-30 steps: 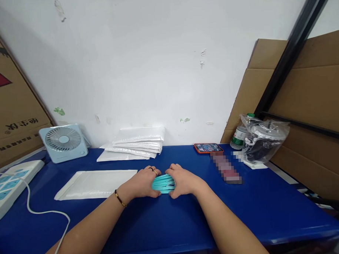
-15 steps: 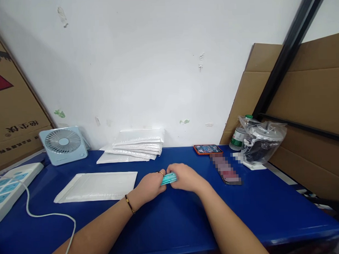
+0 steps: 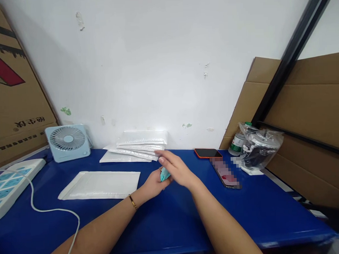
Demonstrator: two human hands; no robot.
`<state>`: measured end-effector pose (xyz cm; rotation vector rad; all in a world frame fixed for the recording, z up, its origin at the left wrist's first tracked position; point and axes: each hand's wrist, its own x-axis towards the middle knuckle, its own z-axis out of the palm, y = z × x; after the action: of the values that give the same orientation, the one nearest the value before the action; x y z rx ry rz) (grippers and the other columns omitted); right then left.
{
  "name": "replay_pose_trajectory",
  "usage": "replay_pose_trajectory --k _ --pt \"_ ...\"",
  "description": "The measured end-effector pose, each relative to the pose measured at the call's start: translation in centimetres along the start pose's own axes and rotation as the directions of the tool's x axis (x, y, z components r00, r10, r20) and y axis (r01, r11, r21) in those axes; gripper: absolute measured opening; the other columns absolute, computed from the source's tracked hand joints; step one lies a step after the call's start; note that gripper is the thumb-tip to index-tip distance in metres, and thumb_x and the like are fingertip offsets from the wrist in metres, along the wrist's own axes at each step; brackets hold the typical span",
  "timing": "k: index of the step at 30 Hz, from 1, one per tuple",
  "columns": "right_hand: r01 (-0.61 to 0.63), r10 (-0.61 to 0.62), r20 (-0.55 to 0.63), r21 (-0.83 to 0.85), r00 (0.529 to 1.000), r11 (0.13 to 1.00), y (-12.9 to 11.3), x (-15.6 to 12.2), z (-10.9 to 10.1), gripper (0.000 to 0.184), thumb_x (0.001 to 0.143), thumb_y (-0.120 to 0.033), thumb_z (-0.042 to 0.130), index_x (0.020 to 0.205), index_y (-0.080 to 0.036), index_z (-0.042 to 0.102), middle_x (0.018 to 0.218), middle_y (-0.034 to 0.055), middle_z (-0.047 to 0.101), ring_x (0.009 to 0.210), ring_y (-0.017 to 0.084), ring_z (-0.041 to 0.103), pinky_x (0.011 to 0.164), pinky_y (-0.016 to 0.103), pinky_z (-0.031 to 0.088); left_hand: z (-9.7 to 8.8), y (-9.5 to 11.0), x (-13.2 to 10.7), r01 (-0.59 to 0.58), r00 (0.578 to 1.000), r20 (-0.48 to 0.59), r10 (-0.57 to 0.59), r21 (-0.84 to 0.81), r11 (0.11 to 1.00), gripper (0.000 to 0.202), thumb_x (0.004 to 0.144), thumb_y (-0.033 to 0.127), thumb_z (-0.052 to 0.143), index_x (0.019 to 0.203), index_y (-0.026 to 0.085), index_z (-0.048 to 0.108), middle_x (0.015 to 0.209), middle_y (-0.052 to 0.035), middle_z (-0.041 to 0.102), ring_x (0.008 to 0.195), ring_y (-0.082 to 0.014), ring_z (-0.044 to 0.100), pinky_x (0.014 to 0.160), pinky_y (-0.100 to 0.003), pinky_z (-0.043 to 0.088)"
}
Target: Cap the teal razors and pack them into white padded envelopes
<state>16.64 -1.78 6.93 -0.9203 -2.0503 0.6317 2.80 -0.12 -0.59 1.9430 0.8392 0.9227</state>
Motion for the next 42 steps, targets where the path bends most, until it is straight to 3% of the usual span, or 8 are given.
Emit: replay_pose_trajectory --k 6,11,16,21,25,32,36,42 --pt "0.172 -0.079 0.197 -0.515 0.977 0.84 1.3 -2.2 -0.6 0.082 0.064 -0.032 0.073 0.136 -0.022 0.036 0.136 0.0119 0.044 0.132 0.033 0.028 0.11 0.051 0.015 -2.4 0.4 0.0 0.297 0.913 0.259 -0.314 0.104 0.949 0.027 0.061 0.024 0.064 0.083 0.017 0.051 0.061 0.0039 0.053 0.049 -0.0108 0.05 0.044 -0.021 0.039" --pt "0.219 0.081 0.309 -0.814 0.948 0.538 1.7 -2.3 2.9 0.024 0.074 -0.011 0.054 0.097 -0.014 0.061 0.09 0.0137 0.066 0.097 0.028 0.057 0.104 0.046 0.027 -1.8 0.5 -0.3 0.463 0.762 0.416 -0.497 0.186 0.867 0.013 0.054 0.014 0.057 0.059 0.017 0.045 0.046 0.0055 0.045 0.04 -0.0095 0.045 0.038 -0.02 0.037" --pt "0.156 0.232 0.356 -0.786 0.905 0.598 3.6 -2.7 3.7 0.016 0.076 -0.025 0.056 0.09 -0.018 0.06 0.083 0.0091 0.067 0.071 0.024 0.062 0.063 0.031 0.041 -2.9 0.9 -0.4 0.352 0.793 0.424 -0.438 0.268 0.897 0.025 0.062 0.033 0.064 0.079 0.015 0.059 0.065 -0.0023 0.063 0.055 -0.0155 0.059 0.05 -0.024 0.045" --pt "0.066 0.258 0.3 -0.76 0.918 0.647 5.0 -3.5 1.7 0.005 0.079 -0.025 0.054 0.08 -0.021 0.057 0.078 0.0034 0.067 0.068 0.019 0.061 0.054 0.024 0.031 -9.8 1.0 -0.6 0.213 0.937 0.074 -0.343 0.658 0.723 0.079 0.056 0.052 0.07 0.124 0.019 0.05 0.125 -0.0143 0.056 0.11 -0.03 0.053 0.085 -0.034 0.043" --pt "-0.05 0.272 0.235 -0.665 0.933 0.745 6.1 -3.7 0.0 0.011 0.082 -0.031 0.053 0.075 -0.022 0.055 0.072 -0.0008 0.064 0.063 0.014 0.057 0.052 0.021 0.027 -13.9 -0.4 -0.9 0.388 0.784 -0.022 -0.62 0.797 0.462 0.071 0.041 0.038 0.078 0.107 0.022 0.061 0.116 -0.0128 0.061 0.109 -0.0378 0.051 0.088 -0.044 0.039" --pt "-0.253 0.285 -0.003 -0.469 0.959 0.846 7.6 -4.1 -2.8 0.024 0.083 -0.04 0.05 0.072 -0.019 0.052 0.061 -0.0025 0.055 0.055 0.012 0.048 0.051 0.021 0.03 -13.3 -0.8 0.0 0.333 0.941 -0.14 -0.307 0.235 0.913 0.035 0.066 0.041 0.061 0.092 0.018 0.06 0.094 -0.0052 0.065 0.088 -0.0238 0.06 0.079 -0.033 0.045" --pt "-0.312 0.287 -0.124 -0.39 0.95 0.866 8.0 -4.4 -4.2 0.028 0.082 -0.045 0.049 0.077 -0.018 0.055 0.063 -0.0019 0.053 0.055 0.012 0.046 0.052 0.022 0.032 -12.5 0.3 1.1 0.176 0.751 -0.565 -0.342 -0.328 0.928 0.071 0.07 0.03 0.058 0.133 0.02 0.027 0.104 -0.0073 0.06 0.079 -0.0173 0.061 0.069 -0.031 0.05" --pt "-0.346 0.343 -0.075 -0.364 0.936 0.865 7.7 -4.8 -5.5 0.028 0.079 -0.045 0.052 0.076 -0.018 0.056 0.061 -0.0024 0.051 0.053 0.012 0.044 0.05 0.023 0.03 -13.0 1.5 -0.5 0.363 0.751 -0.647 -0.127 0.245 0.899 0.109 0.057 0.032 0.074 0.144 0.021 0.011 0.141 -0.0179 0.028 0.125 -0.0351 0.037 0.098 -0.047 0.037"
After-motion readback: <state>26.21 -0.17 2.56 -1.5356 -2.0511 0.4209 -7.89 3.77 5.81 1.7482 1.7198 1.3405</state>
